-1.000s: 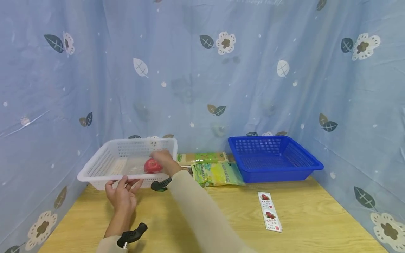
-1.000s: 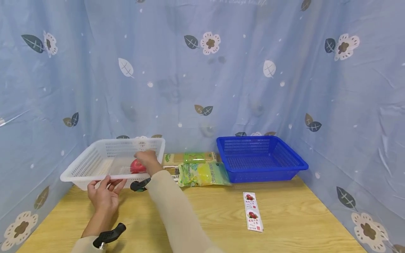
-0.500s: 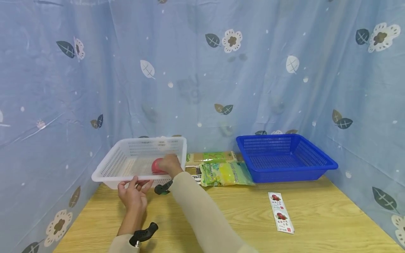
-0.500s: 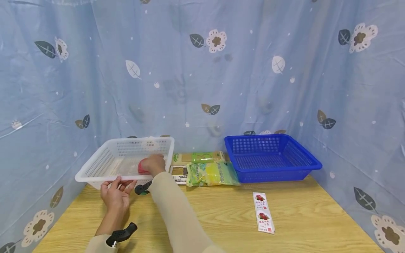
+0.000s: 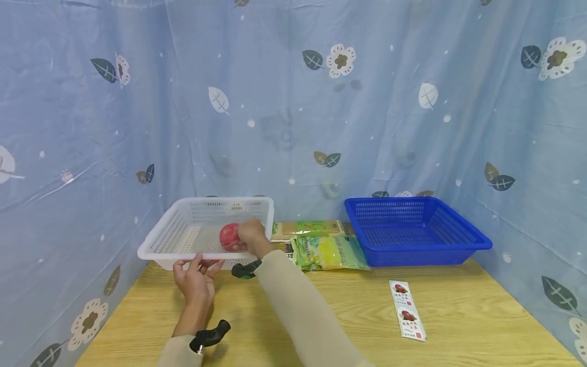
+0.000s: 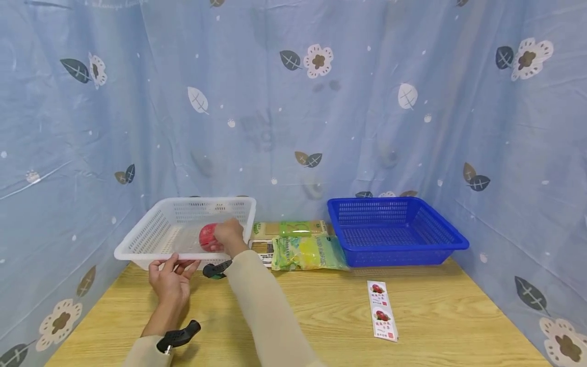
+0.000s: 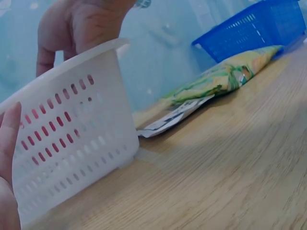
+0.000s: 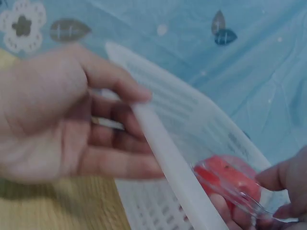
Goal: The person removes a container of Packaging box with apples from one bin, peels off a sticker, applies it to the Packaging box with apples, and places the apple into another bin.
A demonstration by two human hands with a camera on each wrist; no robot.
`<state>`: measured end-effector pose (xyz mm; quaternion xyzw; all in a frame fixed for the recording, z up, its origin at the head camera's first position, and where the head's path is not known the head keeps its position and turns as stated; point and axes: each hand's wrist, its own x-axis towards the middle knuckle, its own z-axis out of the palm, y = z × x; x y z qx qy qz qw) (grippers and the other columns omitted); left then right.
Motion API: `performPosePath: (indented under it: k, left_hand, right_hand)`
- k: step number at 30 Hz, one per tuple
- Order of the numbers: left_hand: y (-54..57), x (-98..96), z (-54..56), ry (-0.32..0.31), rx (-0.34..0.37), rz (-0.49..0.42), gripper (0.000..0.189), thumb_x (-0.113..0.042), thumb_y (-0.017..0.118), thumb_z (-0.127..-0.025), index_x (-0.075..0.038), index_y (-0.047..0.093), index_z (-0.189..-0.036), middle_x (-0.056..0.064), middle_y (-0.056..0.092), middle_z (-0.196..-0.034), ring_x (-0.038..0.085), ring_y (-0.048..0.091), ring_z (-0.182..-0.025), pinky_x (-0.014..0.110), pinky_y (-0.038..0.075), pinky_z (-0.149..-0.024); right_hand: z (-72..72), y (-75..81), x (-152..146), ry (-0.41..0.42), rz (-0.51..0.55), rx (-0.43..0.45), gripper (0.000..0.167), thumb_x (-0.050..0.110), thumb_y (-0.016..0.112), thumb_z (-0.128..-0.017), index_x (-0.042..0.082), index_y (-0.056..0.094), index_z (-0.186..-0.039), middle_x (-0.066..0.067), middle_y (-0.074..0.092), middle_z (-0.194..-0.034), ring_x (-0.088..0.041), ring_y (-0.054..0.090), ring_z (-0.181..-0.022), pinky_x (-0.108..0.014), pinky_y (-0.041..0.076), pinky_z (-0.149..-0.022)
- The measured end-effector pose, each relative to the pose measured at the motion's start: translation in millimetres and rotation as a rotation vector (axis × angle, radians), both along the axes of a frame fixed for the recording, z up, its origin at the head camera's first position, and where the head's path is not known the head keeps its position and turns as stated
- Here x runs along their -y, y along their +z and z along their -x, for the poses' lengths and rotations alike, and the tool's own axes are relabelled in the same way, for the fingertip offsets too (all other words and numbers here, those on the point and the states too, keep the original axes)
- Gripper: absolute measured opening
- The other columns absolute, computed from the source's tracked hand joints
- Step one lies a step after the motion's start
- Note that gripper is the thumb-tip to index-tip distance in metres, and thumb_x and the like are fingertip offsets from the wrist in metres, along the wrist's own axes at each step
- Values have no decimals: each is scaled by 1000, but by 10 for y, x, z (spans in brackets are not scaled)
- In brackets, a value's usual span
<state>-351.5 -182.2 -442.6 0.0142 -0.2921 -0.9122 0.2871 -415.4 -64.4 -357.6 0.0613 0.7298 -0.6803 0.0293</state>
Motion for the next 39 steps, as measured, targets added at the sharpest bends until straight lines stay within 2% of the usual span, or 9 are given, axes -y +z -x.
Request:
performPosePath:
  k: [3, 7, 11, 13, 15, 21, 29, 35, 39]
  left_hand:
    - [-3, -8, 8, 0, 0, 8, 18, 1, 49, -104, -6, 33, -106, 13, 54, -87, 24, 69, -60, 43, 62, -68]
    - [3, 9, 7, 3, -3, 1, 18, 0, 50, -104, -6, 33, -107, 13, 52, -90, 24, 69, -60, 43, 62, -69]
    - [10, 31, 1, -9, -14, -10, 20, -2, 52, -104, -6, 33, -108, 14, 52, -92, 24, 70, -62, 44, 62, -71]
    - [11, 32, -1, -24, -22, -8, 22, -3, 54, -103, -6, 33, -108, 14, 53, -93, 24, 70, -64, 45, 62, -73]
    - [12, 31, 0, -40, -27, 0, 22, -4, 53, -104, -6, 32, -108, 15, 54, -96, 24, 70, -65, 45, 62, -74]
    - [17, 34, 2, -58, -18, 24, 22, -5, 51, -105, -8, 30, -111, 15, 55, -101, 23, 70, -67, 43, 62, -75]
    - [32, 83, -38, -50, -17, 14, 28, -9, 55, -104, -8, 30, -116, 14, 53, -106, 24, 70, -69, 44, 61, -78]
    - [17, 71, -35, -54, 12, 16, 29, -9, 56, -104, -8, 31, -117, 14, 56, -101, 25, 70, -70, 48, 58, -83]
    - [18, 60, -19, -51, 20, 32, 26, -11, 56, -104, -10, 33, -116, 14, 57, -100, 23, 70, -70, 46, 60, -81]
  right_hand:
    - [14, -8, -24, -43, -1, -35, 17, -2, 59, -92, -4, 65, -107, -12, 67, -85, -19, 67, -60, -35, 63, -63]
    - [13, 13, -44, -92, 13, -94, 16, 1, 61, -91, -4, 64, -106, -14, 66, -93, -25, 72, -66, -34, 63, -60]
    - [-24, 58, -52, -106, 124, -149, 39, 4, 62, -91, -8, 58, -128, -20, 62, -118, -31, 74, -80, -35, 64, -64]
    - [-53, 88, -62, -114, 169, -171, 46, 5, 61, -92, -8, 54, -135, -21, 60, -124, -32, 74, -84, -36, 64, -66]
    - [-87, 127, -79, -127, 198, -185, 42, 5, 61, -91, -8, 57, -131, -20, 61, -120, -32, 74, -82, -36, 64, -64]
    - [-188, 235, -132, -143, 265, -187, 8, 3, 61, -90, -1, 64, -96, -12, 58, -93, -25, 69, -62, -34, 63, -59]
    - [-285, 326, -197, -117, 358, -170, 17, 1, 59, -89, 0, 66, -105, -14, 55, -89, -11, 45, -47, -33, 63, -62]
    - [-398, 389, -369, -84, 441, -180, 25, 4, 60, -89, -5, 66, -112, -13, 55, -97, -10, 43, -50, -35, 64, -67]
    - [-477, 393, -486, -78, 478, -182, 28, 6, 62, -90, -5, 65, -116, -13, 54, -98, -10, 41, -52, -37, 64, -69]
